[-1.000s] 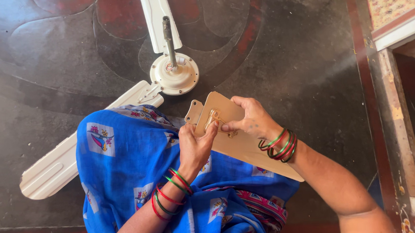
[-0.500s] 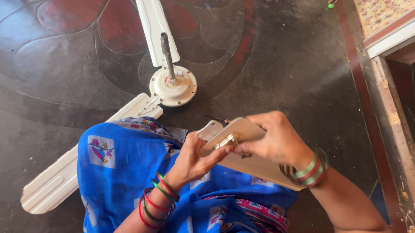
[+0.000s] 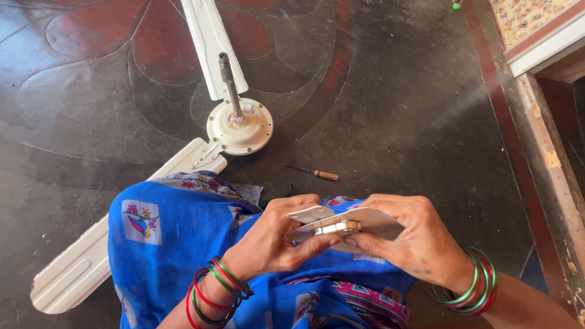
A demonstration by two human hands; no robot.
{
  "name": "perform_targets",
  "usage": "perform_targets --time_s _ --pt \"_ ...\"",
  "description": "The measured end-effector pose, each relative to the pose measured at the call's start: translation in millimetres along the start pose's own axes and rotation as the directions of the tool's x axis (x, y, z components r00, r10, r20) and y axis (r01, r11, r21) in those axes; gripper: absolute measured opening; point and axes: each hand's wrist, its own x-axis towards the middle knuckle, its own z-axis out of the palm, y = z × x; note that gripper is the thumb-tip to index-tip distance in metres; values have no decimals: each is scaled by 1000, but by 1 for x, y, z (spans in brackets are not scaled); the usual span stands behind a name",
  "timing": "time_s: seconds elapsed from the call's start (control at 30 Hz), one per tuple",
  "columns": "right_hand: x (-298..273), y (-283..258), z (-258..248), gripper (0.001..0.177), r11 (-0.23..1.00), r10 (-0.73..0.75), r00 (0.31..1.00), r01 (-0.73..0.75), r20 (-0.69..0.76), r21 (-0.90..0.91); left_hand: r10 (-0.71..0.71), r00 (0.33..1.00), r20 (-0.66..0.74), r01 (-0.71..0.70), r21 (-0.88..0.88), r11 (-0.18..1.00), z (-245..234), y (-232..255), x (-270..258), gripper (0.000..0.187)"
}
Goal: The person uses a screwdriver to remove screws from a ceiling fan blade, detaches the blade, and then reattaches it by inserting screws and tightening them. The person handles the fan blade and screwdriver throughout the process.
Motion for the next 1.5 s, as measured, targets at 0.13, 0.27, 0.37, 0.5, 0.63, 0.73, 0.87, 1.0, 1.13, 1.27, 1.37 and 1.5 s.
perform_targets --time_s 0.13,0.27,0.37,0.5,0.63,0.73,0.87,1.0,1.13,1.27,1.37,1.5 --pt "-4 5 2 29 1000 -14 1000 15 -24 28 52 999 1 -52 -23 998 2 -2 2 22" --pt "-4 6 6 28 993 -109 993 106 -52 -54 86 996 5 -86 69 994 -1 -4 2 21" --pt "-2 3 10 27 980 -165 983 154 -81 -125 74 997 -17 -72 127 989 -2 -6 4 25" --pt "-3 -8 16 23 958 -203 969 167 -142 -235 34 995 -89 -25 109 994 -5 -10 6 30" --pt "-6 -13 22 28 786 -416 866 189 -278 -588 -202 880 -429 247 52 968 13 -22 7 45" --pt "-1 -5 26 43 619 -584 770 217 -257 -755 -341 744 -574 326 -134 936 39 -39 12 38" --pt "17 21 46 47 597 -623 731 214 -278 -773 -596 724 -348 261 -661 703 59 -64 1 25" --pt "21 44 72 49 634 -592 741 185 -317 -751 -734 644 -216 221 -866 449 58 -81 -17 43" --pt "16 60 99 42 651 -569 745 150 -347 -745 -728 658 -195 254 -852 458 49 -86 -43 51" --pt "18 70 130 40 681 -540 758 137 -366 -720 -681 638 -360 388 -613 688 48 -93 -44 27" --pt "17 75 153 53 718 -467 809 113 -356 -687 -697 604 -387 414 -595 689 39 -105 -48 24" --pt "26 88 152 66 818 -329 893 106 -307 -566 -685 606 -404 411 -578 704 30 -126 -50 22"
